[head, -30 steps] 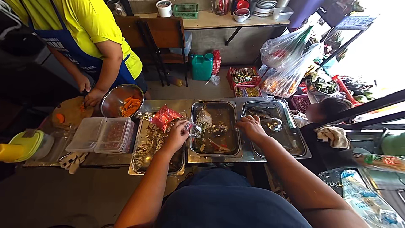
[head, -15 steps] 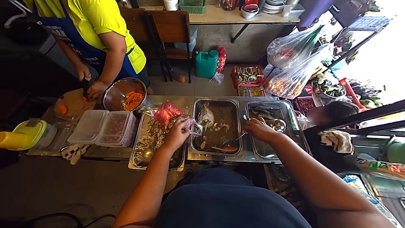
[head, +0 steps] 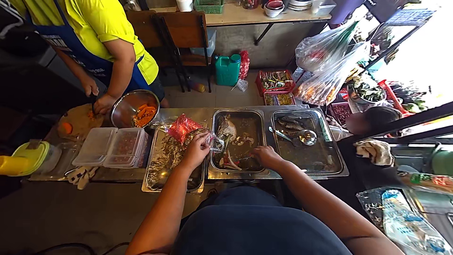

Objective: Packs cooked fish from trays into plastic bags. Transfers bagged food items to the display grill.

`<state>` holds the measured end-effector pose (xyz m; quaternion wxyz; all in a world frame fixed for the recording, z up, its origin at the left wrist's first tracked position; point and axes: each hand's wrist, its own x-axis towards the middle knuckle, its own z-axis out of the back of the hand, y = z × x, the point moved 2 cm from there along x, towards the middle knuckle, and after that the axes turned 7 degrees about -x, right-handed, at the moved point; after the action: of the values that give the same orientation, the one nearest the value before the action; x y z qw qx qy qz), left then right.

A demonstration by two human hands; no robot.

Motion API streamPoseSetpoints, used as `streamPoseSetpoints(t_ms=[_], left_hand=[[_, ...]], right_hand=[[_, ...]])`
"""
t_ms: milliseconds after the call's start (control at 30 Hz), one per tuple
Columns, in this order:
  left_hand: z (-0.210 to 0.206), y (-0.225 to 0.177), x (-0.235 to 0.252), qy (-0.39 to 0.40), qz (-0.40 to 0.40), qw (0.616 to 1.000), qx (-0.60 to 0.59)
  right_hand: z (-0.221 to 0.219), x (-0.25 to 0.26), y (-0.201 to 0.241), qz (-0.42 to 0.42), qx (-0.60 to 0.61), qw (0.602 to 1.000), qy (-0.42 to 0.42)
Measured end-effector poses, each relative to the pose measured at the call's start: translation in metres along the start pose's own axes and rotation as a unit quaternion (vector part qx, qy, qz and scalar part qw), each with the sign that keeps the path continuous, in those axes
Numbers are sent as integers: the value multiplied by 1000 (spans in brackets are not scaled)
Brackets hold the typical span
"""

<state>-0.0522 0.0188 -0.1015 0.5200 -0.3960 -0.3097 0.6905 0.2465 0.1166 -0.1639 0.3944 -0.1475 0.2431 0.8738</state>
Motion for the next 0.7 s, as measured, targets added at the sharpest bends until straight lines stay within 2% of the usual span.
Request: streamPoseSetpoints(t_ms=[133, 400, 567, 700], left_hand=[[0, -1, -1, 1, -4, 1000, 12], [-3, -1, 5, 2, -10, 1000, 11], [-11, -3, 16, 43, -35, 998, 31], [-14, -8, 27, 79, -34, 995, 51]], right_hand=[[-4, 5, -4, 5, 21, 1000, -23], [17, -13, -42, 14, 84, 994, -74], [45, -25, -53, 43, 113, 989, -84], [78, -25, -44, 80, 120, 988, -58]])
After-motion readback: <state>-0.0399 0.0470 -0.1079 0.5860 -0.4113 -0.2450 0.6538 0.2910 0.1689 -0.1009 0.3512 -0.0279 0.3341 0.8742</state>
